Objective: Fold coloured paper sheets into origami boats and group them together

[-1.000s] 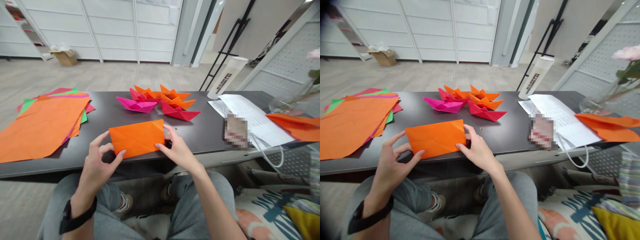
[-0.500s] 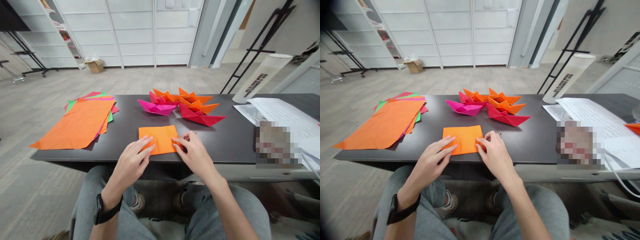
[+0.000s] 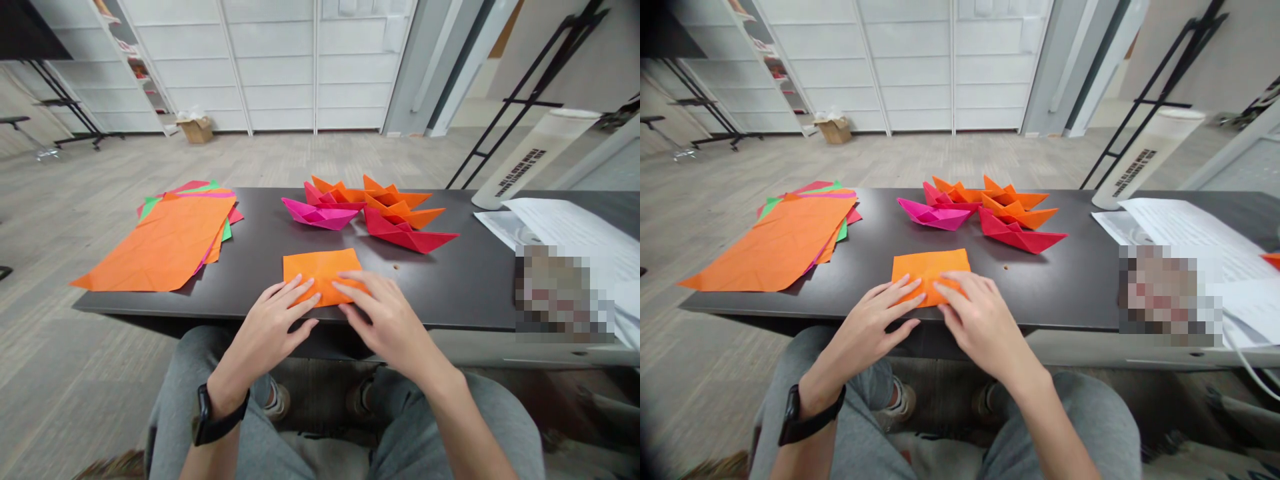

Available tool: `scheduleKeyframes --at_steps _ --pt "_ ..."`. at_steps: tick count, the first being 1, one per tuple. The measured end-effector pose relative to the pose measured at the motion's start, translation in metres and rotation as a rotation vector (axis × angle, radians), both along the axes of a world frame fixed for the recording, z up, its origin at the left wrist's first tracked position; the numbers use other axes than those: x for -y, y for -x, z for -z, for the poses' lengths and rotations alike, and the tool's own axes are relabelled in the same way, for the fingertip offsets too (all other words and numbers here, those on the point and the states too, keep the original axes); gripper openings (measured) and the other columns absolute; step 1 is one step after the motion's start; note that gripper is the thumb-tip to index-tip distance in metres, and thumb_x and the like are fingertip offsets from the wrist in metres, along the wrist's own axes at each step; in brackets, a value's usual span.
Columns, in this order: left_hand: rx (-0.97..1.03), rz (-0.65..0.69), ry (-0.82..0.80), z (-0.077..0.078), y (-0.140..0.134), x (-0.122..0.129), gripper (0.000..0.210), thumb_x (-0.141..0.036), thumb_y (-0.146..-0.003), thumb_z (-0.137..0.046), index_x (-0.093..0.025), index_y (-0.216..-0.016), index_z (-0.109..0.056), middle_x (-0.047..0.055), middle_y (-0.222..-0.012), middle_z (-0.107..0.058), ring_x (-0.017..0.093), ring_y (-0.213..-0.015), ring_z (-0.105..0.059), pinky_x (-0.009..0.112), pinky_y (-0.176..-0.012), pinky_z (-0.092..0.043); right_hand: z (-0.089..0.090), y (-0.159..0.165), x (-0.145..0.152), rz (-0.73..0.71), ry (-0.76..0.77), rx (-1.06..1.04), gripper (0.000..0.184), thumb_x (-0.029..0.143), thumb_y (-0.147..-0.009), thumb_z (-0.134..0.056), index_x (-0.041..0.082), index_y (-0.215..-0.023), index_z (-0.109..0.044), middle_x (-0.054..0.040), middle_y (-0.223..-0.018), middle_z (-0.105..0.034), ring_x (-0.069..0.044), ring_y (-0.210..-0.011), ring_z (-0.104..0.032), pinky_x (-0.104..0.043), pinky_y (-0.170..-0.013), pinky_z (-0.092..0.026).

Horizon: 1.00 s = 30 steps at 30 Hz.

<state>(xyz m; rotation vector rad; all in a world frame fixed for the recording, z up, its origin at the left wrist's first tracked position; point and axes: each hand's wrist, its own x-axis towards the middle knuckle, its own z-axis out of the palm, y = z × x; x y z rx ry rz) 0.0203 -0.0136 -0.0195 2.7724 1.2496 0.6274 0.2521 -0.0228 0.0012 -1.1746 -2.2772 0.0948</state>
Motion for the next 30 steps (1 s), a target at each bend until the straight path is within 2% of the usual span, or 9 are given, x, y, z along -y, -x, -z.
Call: scheduleKeyframes --at_steps 2,4,8,14,18,21,25,28,30 --pt "-0.022 0.007 0.000 0.001 0.000 0.000 0.032 -0.025 -0.097 -0.058 -0.022 -0.127 -0.066 0.008 -0.148 -0.056 0.026 -0.141 -0.048 0.046 -0.113 -0.042 -0.003 0.010 0.009 -0.119 0.076 0.039 0.036 0.019 -0.099 -0.052 0.015 -0.134 -0.060 -0.0114 -0.142 -0.059 -0.025 -0.131 -0.055 -0.046 -0.110 -0.046" --pt "-0.039 0.015 0.001 0.001 0.001 0.000 0.030 -0.025 -0.098 -0.057 -0.022 -0.126 -0.066 0.009 -0.149 -0.055 0.026 -0.142 -0.047 0.046 -0.113 -0.042 -0.002 0.016 0.012 -0.152 0.137 0.069 0.042 0.021 -0.099 -0.054 0.012 -0.140 -0.055 -0.0108 -0.147 -0.056 -0.025 -0.136 -0.052 -0.046 -0.114 -0.043" --pt "-0.043 0.019 -0.006 0.001 0.003 -0.001 0.032 -0.027 -0.098 -0.057 -0.023 -0.129 -0.065 0.009 -0.150 -0.054 0.026 -0.142 -0.047 0.046 -0.113 -0.041 0.002 0.010 0.007 -0.145 0.206 0.095 0.042 0.026 -0.100 -0.056 0.016 -0.141 -0.056 -0.0075 -0.148 -0.054 -0.024 -0.137 -0.051 -0.048 -0.118 -0.039" --pt "-0.054 0.031 -0.013 0.002 0.004 -0.004 0.033 -0.028 -0.098 -0.058 -0.025 -0.130 -0.065 0.009 -0.150 -0.053 0.026 -0.141 -0.048 0.046 -0.111 -0.042 -0.003 -0.025 -0.005 -0.065 0.219 0.082 0.028 0.025 -0.099 -0.059 0.026 -0.125 -0.069 -0.0025 -0.131 -0.067 -0.024 -0.127 -0.061 -0.053 -0.119 -0.035" --pt "-0.066 0.046 -0.049 0.003 0.008 -0.005 0.032 -0.028 -0.098 -0.057 -0.024 -0.129 -0.066 0.008 -0.148 -0.055 0.026 -0.138 -0.051 0.047 -0.111 -0.040 -0.003 -0.040 -0.008 -0.003 0.231 0.091 0.025 0.025 -0.099 -0.060 0.028 -0.121 -0.071 -0.0013 -0.127 -0.069 -0.024 -0.123 -0.064 -0.057 -0.120 -0.030" --pt "-0.055 0.044 -0.092 0.001 0.020 -0.005 0.026 -0.029 -0.097 -0.059 -0.025 -0.121 -0.070 0.006 -0.143 -0.061 0.028 -0.135 -0.054 0.050 -0.112 -0.037 -0.004 -0.041 -0.007 0.017 0.203 0.118 0.022 0.026 -0.098 -0.061 0.027 -0.117 -0.074 -0.0042 -0.132 -0.067 -0.024 -0.126 -0.062 -0.057 -0.120 -0.030" --pt "0.008 0.035 -0.120 -0.002 0.044 -0.006 0.015 -0.030 -0.094 -0.063 -0.028 -0.098 -0.077 0.003 -0.133 -0.069 0.029 -0.131 -0.058 0.051 -0.109 -0.038 -0.006 -0.043 -0.006 0.053 0.182 0.143 0.020 0.029 -0.099 -0.060 0.033 -0.106 -0.078 -0.0044 -0.152 -0.050 -0.027 -0.138 -0.050 -0.059 -0.118 -0.032" --pt "0.056 0.041 -0.119 -0.002 0.053 -0.008 0.015 -0.029 -0.094 -0.063 -0.030 -0.092 -0.077 0.003 -0.127 -0.072 0.028 -0.125 -0.063 0.050 -0.106 -0.039 -0.005 -0.044 -0.008 0.052 0.219 0.126 0.022 0.031 -0.100 -0.057 0.036 -0.104 -0.079 -0.0029 -0.151 -0.052 -0.025 -0.137 -0.051 -0.058 -0.118 -0.032" --pt "0.104 0.016 -0.116 0.000 0.049 -0.009 0.016 -0.028 -0.095 -0.061 -0.028 -0.090 -0.076 0.003 -0.120 -0.075 0.025 -0.116 -0.068 0.048 -0.104 -0.041 -0.004 -0.044 -0.008 0.048 0.229 0.112 0.022 0.033 -0.100 -0.057 0.036 -0.104 -0.079 -0.0034 -0.148 -0.055 -0.024 -0.135 -0.052 -0.057 -0.118 -0.032"
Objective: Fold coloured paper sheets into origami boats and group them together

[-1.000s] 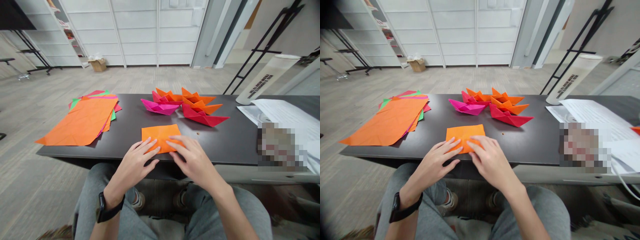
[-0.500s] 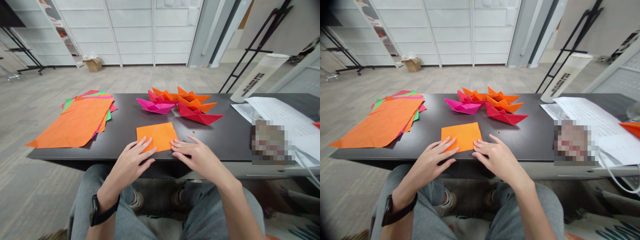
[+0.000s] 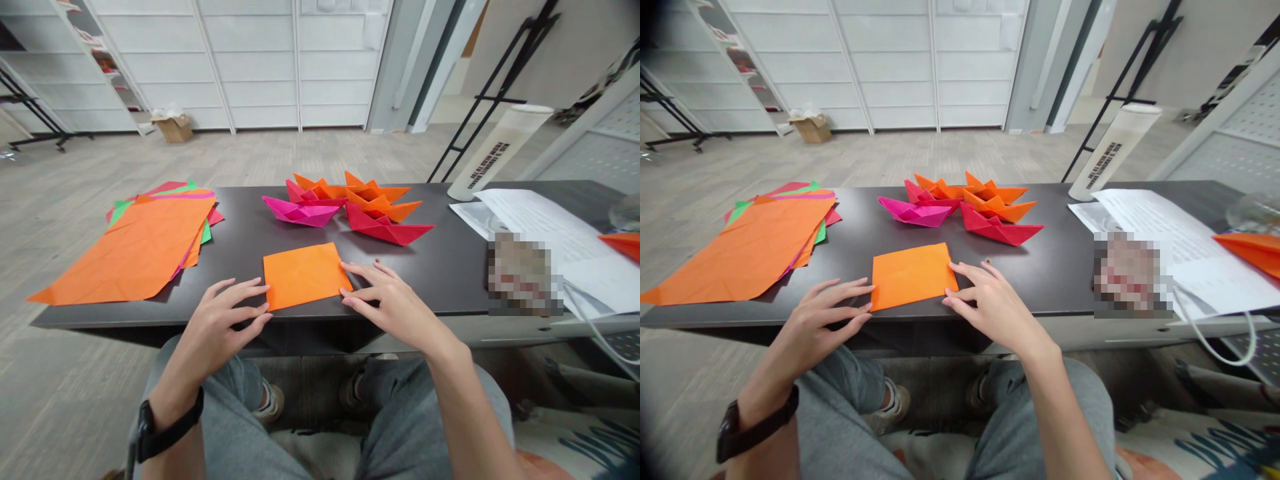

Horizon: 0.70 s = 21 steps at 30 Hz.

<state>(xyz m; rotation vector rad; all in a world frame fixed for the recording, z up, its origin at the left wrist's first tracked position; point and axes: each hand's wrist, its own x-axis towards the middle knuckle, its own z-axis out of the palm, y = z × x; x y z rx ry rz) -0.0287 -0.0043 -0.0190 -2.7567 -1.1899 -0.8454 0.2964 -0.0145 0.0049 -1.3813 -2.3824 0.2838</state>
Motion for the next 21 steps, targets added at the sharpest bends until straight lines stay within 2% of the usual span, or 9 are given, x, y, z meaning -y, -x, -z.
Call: scheduleKeyframes --at_steps 3,6,8,14,18,21 --pt "0.081 -0.147 0.014 0.003 -0.016 -0.001 0.015 -0.031 -0.096 -0.058 -0.022 -0.095 -0.071 0.007 -0.112 -0.075 0.025 -0.108 -0.068 0.045 -0.097 -0.045 0.001 0.002 0.000 0.001 -0.003 -0.015 0.021 0.034 -0.099 -0.058 0.035 -0.102 -0.079 -0.0046 -0.145 -0.057 -0.024 -0.133 -0.054 -0.058 -0.116 -0.035" --pt "0.055 -0.355 0.024 0.007 -0.033 -0.002 0.030 -0.040 -0.093 -0.061 -0.018 -0.114 -0.065 0.012 -0.124 -0.069 0.031 -0.116 -0.063 0.047 -0.096 -0.047 0.002 0.003 0.000 0.003 -0.007 -0.032 0.021 0.034 -0.099 -0.059 0.033 -0.100 -0.080 -0.0056 -0.143 -0.059 -0.026 -0.131 -0.055 -0.058 -0.114 -0.036" --pt "0.020 -0.432 0.022 0.009 -0.038 -0.003 0.043 -0.044 -0.091 -0.063 -0.017 -0.124 -0.061 0.014 -0.131 -0.065 0.034 -0.122 -0.059 0.049 -0.098 -0.046 0.003 0.001 -0.001 -0.006 0.001 -0.062 0.023 0.033 -0.099 -0.058 0.031 -0.096 -0.080 -0.0062 -0.143 -0.058 -0.026 -0.130 -0.056 -0.055 -0.113 -0.039" --pt "-0.014 -0.453 0.031 0.010 -0.038 -0.004 0.043 -0.044 -0.092 -0.062 -0.019 -0.126 -0.062 0.012 -0.133 -0.063 0.033 -0.121 -0.059 0.048 -0.097 -0.047 0.004 -0.010 -0.005 0.042 -0.051 -0.132 0.027 0.028 -0.099 -0.057 0.023 -0.089 -0.081 -0.0091 -0.133 -0.065 -0.027 -0.115 -0.065 -0.046 -0.104 -0.050" --pt "0.000 -0.449 0.014 0.010 -0.040 -0.004 0.044 -0.040 -0.091 -0.063 -0.021 -0.131 -0.059 0.011 -0.131 -0.064 0.032 -0.118 -0.061 0.046 -0.094 -0.048 0.005 -0.011 -0.007 0.038 -0.082 -0.116 0.026 0.026 -0.099 -0.058 0.024 -0.087 -0.080 -0.0076 -0.127 -0.069 -0.028 -0.112 -0.066 -0.049 -0.102 -0.049" --pt "0.067 -0.434 -0.011 0.011 -0.041 -0.004 0.042 -0.036 -0.089 -0.067 -0.022 -0.127 -0.059 0.010 -0.126 -0.067 0.032 -0.114 -0.062 0.045 -0.091 -0.048 0.008 -0.007 -0.008 0.048 -0.113 -0.123 0.014 0.024 -0.095 -0.063 0.023 -0.091 -0.076 -0.0077 -0.122 -0.071 -0.028 -0.110 -0.067 -0.050 -0.103 -0.048"
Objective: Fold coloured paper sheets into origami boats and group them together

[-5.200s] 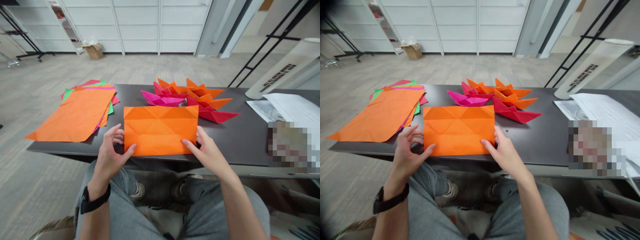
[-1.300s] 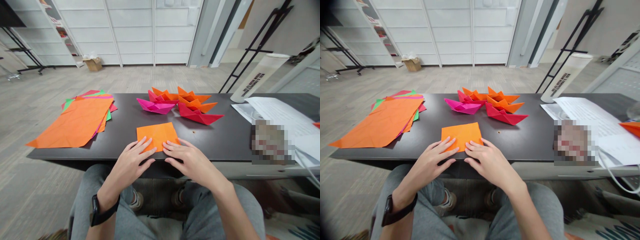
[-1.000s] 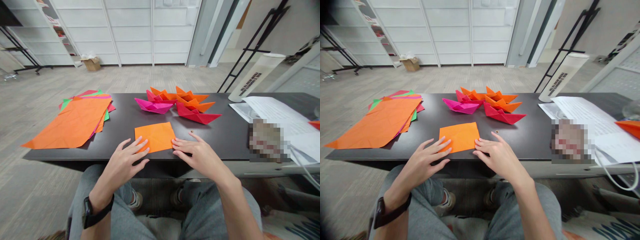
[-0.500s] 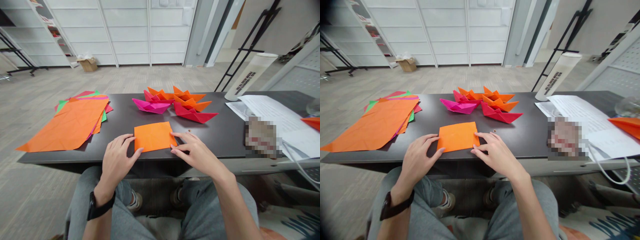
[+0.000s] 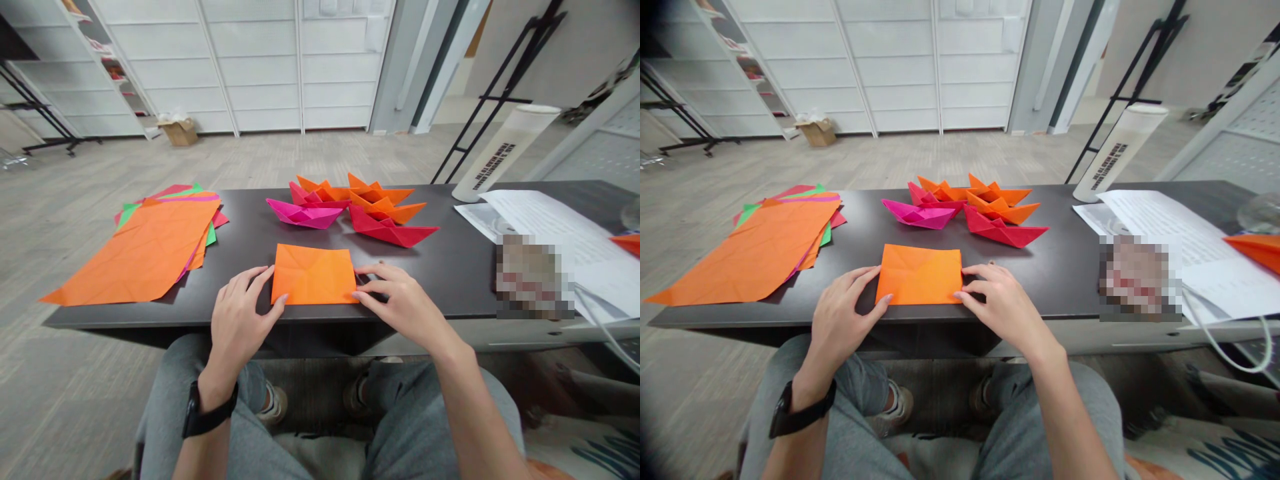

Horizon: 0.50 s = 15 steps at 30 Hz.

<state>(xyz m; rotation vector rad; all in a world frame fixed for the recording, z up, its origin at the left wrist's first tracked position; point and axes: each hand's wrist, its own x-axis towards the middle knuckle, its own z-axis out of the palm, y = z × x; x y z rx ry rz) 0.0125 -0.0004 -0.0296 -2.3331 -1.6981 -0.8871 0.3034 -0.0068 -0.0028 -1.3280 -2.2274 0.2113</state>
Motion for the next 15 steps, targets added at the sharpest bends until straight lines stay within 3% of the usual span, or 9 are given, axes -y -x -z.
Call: scheduleKeyframes --at_steps 2,5,9,12,15 --pt "0.088 0.022 -0.048 0.000 0.000 0.000 0.033 -0.031 -0.088 -0.069 -0.022 -0.118 -0.061 0.009 -0.120 -0.069 0.030 -0.110 -0.064 0.044 -0.090 -0.048 0.003 0.003 0.000 0.035 -0.009 -0.018 0.007 0.025 -0.092 -0.068 0.021 -0.097 -0.070 -0.0081 -0.117 -0.072 -0.029 -0.109 -0.067 -0.051 -0.104 -0.047" --pt "0.245 0.076 -0.142 -0.002 0.002 0.002 0.010 -0.020 -0.089 -0.066 -0.022 -0.099 -0.062 0.005 -0.102 -0.072 0.025 -0.099 -0.068 0.041 -0.089 -0.051 0.010 0.008 0.000 0.099 -0.003 -0.076 0.023 0.028 -0.088 -0.072 0.022 -0.107 -0.060 -0.0081 -0.114 -0.072 -0.029 -0.108 -0.067 -0.049 -0.099 -0.050" --pt "0.378 0.288 -0.176 -0.004 0.003 0.005 0.016 -0.006 -0.090 -0.060 -0.021 -0.088 -0.059 0.004 -0.095 -0.073 0.019 -0.095 -0.071 0.034 -0.088 -0.056 0.016 0.010 -0.001 0.153 -0.022 -0.188 0.040 0.028 -0.089 -0.067 0.024 -0.125 -0.050 -0.0111 -0.132 -0.062 -0.028 -0.119 -0.062 -0.046 -0.101 -0.050" --pt "0.291 0.473 -0.143 -0.004 0.001 0.006 0.023 0.002 -0.089 -0.054 -0.020 -0.087 -0.059 0.008 -0.110 -0.073 0.020 -0.110 -0.070 0.033 -0.095 -0.056 0.015 0.009 -0.001 0.131 -0.013 -0.236 0.048 0.022 -0.089 -0.059 0.026 -0.135 -0.046 -0.0114 -0.145 -0.054 -0.028 -0.129 -0.057 -0.047 -0.105 -0.047" --pt "0.167 0.610 -0.074 -0.003 -0.001 0.007 0.024 0.001 -0.088 -0.053 -0.020 -0.096 -0.063 0.009 -0.114 -0.075 0.019 -0.109 -0.071 0.033 -0.095 -0.058 0.012 0.004 -0.002 0.078 0.007 -0.205 0.050 0.011 -0.084 -0.053 0.025 -0.132 -0.052 -0.0096 -0.136 -0.063 -0.028 -0.125 -0.059 -0.048 -0.104 -0.047"
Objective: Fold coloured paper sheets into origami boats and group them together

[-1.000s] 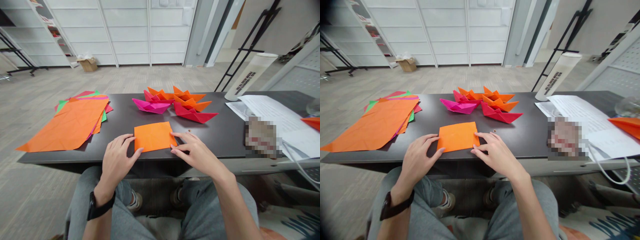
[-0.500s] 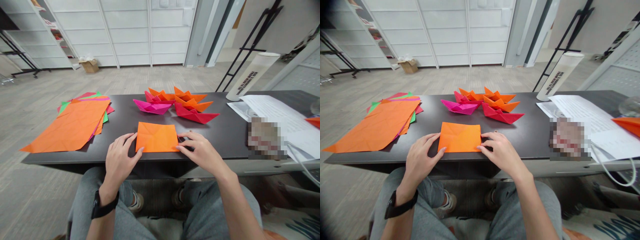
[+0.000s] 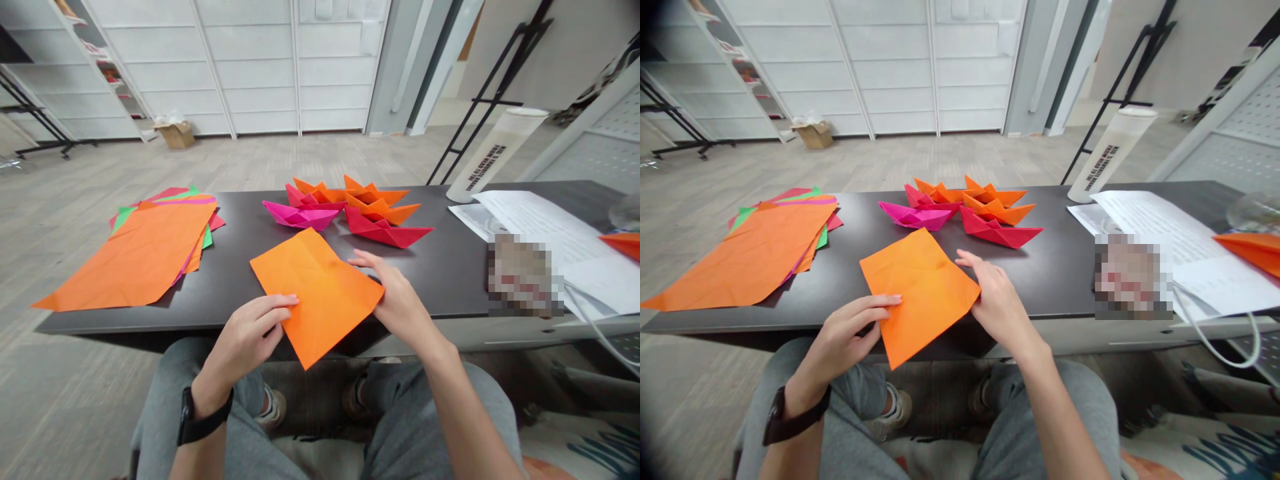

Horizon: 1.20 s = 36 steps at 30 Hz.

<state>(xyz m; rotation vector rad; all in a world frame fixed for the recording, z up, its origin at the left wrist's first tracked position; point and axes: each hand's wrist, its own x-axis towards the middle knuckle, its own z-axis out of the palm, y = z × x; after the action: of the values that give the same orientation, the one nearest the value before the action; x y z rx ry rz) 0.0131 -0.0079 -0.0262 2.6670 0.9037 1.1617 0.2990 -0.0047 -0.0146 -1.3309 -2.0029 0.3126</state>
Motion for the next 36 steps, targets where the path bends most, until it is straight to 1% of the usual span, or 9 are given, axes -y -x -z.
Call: scheduleKeyframes --at_steps 6,9,12,14,18,21,27,30,36 --pt "-0.095 0.022 -0.017 -0.003 -0.001 0.002 0.024 -0.007 -0.086 -0.060 -0.019 -0.104 -0.070 0.009 -0.113 -0.077 0.022 -0.106 -0.073 0.037 -0.092 -0.060 -0.013 -0.011 0.006 -0.058 -0.074 0.056 0.068 -0.004 -0.065 -0.040 0.023 -0.124 -0.061 -0.0068 -0.132 -0.066 -0.026 -0.125 -0.059 -0.049 -0.108 -0.043" --pt "-0.109 0.017 -0.012 -0.006 -0.004 0.003 0.022 -0.011 -0.088 -0.061 -0.019 -0.106 -0.071 0.009 -0.114 -0.076 0.023 -0.107 -0.072 0.039 -0.093 -0.060 -0.029 -0.008 0.018 -0.138 -0.152 -0.021 0.058 0.000 -0.072 -0.044 0.024 -0.122 -0.063 -0.0073 -0.131 -0.066 -0.027 -0.126 -0.058 -0.050 -0.110 -0.042" --pt "-0.100 -0.007 -0.001 -0.007 -0.008 0.004 0.019 -0.015 -0.091 -0.061 -0.019 -0.107 -0.070 0.008 -0.111 -0.077 0.022 -0.103 -0.073 0.037 -0.091 -0.060 -0.037 0.000 0.026 -0.390 0.028 -0.025 0.039 0.017 -0.088 -0.061 0.023 -0.126 -0.063 -0.0088 -0.131 -0.067 -0.027 -0.124 -0.060 -0.046 -0.109 -0.045" --pt "-0.097 -0.045 0.020 -0.006 -0.010 0.005 0.018 -0.016 -0.094 -0.058 -0.018 -0.109 -0.068 0.008 -0.107 -0.078 0.021 -0.099 -0.074 0.035 -0.089 -0.059 -0.033 0.007 0.025 -0.447 0.144 0.004 0.040 0.028 -0.085 -0.074 0.024 -0.124 -0.066 -0.0080 -0.128 -0.069 -0.025 -0.121 -0.063 -0.042 -0.107 -0.047" --pt "-0.084 -0.116 0.037 -0.001 -0.011 0.005 0.023 -0.015 -0.098 -0.054 -0.018 -0.119 -0.063 0.007 -0.107 -0.076 0.020 -0.095 -0.073 0.034 -0.087 -0.059 -0.018 0.020 0.015 -0.351 0.118 -0.026 0.013 0.026 -0.093 -0.067 0.023 -0.105 -0.072 -0.0038 -0.113 -0.075 -0.020 -0.108 -0.068 -0.035 -0.100 -0.050" --pt "-0.024 -0.146 0.059 0.001 -0.013 0.004 0.031 -0.013 -0.098 -0.054 -0.020 -0.128 -0.058 0.009 -0.114 -0.072 0.020 -0.103 -0.071 0.034 -0.092 -0.058 -0.010 0.027 0.011 -0.225 0.053 -0.023 0.014 0.022 -0.098 -0.057 0.021 -0.095 -0.071 -0.0036 -0.098 -0.076 -0.020 -0.093 -0.070 -0.035 -0.090 -0.052" --pt "0.005 -0.174 0.084 0.003 -0.018 0.004 0.026 -0.013 -0.098 -0.052 -0.022 -0.119 -0.064 0.011 -0.124 -0.067 0.022 -0.114 -0.067 0.036 -0.098 -0.057 -0.002 0.038 0.005 0.083 -0.053 0.012 0.025 0.021 -0.094 -0.062 0.020 -0.118 -0.064 -0.0063 -0.098 -0.074 -0.023 -0.088 -0.069 -0.039 -0.084 -0.052" --pt "-0.023 -0.156 0.085 0.004 -0.020 0.005 0.023 -0.013 -0.098 -0.053 -0.020 -0.113 -0.068 0.012 -0.131 -0.065 0.023 -0.121 -0.064 0.038 -0.101 -0.056 -0.001 0.042 -0.001 0.090 -0.078 0.074 0.020 0.018 -0.095 -0.059 0.020 -0.114 -0.065 -0.0076 -0.104 -0.074 -0.025 -0.095 -0.068 -0.040 -0.085 -0.050" --pt "-0.097 -0.124 0.025 0.002 -0.025 0.005 0.019 -0.015 -0.096 -0.056 -0.020 -0.108 -0.070 0.008 -0.109 -0.076 0.026 -0.117 -0.067 0.045 -0.097 -0.056 -0.005 0.046 -0.003 0.078 -0.122 0.186 0.017 0.013 -0.097 -0.054 0.021 -0.095 -0.069 -0.0083 -0.100 -0.071 -0.025 -0.093 -0.065 -0.041 -0.083 -0.049"
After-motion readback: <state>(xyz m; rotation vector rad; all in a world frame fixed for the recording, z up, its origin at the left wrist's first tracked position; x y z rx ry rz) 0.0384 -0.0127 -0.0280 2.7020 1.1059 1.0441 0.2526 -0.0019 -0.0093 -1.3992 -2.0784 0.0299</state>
